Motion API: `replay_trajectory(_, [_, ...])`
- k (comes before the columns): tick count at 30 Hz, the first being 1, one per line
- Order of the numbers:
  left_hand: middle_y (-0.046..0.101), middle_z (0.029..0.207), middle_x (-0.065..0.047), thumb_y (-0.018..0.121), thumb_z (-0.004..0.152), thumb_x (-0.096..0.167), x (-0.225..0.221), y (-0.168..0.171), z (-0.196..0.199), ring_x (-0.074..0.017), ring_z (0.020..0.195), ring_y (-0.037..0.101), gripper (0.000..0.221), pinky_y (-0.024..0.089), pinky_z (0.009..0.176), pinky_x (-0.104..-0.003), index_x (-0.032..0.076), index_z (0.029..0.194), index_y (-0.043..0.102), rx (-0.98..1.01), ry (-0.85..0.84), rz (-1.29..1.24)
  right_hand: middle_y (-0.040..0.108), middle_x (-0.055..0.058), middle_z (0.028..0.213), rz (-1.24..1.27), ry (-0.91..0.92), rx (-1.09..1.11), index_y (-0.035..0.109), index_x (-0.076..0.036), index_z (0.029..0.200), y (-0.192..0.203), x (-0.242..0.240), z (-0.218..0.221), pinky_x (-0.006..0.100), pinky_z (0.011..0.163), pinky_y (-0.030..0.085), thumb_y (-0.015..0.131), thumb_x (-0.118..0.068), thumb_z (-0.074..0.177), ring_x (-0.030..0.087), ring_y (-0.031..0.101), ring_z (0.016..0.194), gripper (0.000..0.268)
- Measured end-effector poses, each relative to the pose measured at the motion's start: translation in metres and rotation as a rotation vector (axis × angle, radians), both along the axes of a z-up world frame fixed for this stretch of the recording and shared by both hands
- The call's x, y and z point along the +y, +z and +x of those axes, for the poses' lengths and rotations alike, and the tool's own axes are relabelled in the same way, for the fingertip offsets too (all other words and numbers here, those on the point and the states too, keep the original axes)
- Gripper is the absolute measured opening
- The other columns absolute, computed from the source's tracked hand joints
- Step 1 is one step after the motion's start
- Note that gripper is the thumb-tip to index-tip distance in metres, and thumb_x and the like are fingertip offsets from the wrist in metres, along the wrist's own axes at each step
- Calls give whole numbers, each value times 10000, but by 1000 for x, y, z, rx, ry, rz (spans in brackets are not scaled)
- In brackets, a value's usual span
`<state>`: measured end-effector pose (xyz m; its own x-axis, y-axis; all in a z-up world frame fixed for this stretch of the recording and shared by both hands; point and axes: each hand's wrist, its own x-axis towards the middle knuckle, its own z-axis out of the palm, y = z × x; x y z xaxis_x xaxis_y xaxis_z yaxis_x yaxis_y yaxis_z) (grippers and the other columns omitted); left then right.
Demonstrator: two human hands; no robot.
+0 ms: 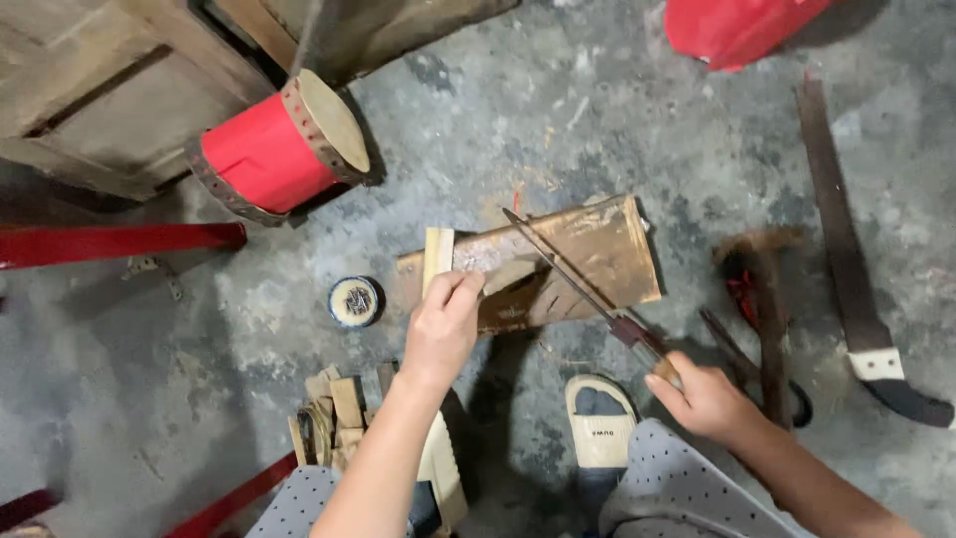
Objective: Assembling a drum by attaching the skin and shaping wooden supports with hand tools
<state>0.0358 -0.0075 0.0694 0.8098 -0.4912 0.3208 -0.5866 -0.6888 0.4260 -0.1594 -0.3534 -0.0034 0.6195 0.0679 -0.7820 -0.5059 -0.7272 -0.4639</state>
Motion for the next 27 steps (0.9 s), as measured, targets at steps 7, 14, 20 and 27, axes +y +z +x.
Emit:
replay_trajectory(7, [615, 1117, -132, 619, 965, 23, -5, 9, 1, -318, 933, 680, 280, 577, 816, -399, 73, 1239, 639, 54, 17, -43, 778, 146, 816, -111, 20, -180, 553, -242, 1269, -25, 7, -14, 465, 739, 534, 617, -554, 882, 412, 745, 888, 501])
replay_trajectory(14, [601, 1198, -61, 648, 910, 22, -12, 6, -3, -306, 932, 670, 373, 586, 640, -493, 144, 1262, 647, 121, 105, 3, 829, 101, 963, -112, -84, 5, 540, -221, 1325, -13, 3, -4, 386, 813, 533, 556, -582, 912, 359, 746, 1055, 548])
replay_trajectory(20, [614, 1164, -145, 675, 992, 264, -29, 25, -4, -297, 1083, 640, 299, 564, 934, -392, 22, 1165, 651, 14, 58, -249, 785, -160, 911, -38, -146, -170, 509, -327, 1497, -11, 4, -8, 259, 653, 512, 668, -451, 892, 82, 685, 587, 638])
replay_trajectory(27, [585, 1256, -149, 717, 959, 267, -37, 14, -6, -281, 1122, 637, 274, 506, 1006, -394, 96, 1172, 700, 125, 225, -313, 737, -8, 707, -18, -147, -260, 591, -211, 1207, -10, 5, -15, 336, 653, 540, 702, -352, 843, 175, 697, 605, 406])
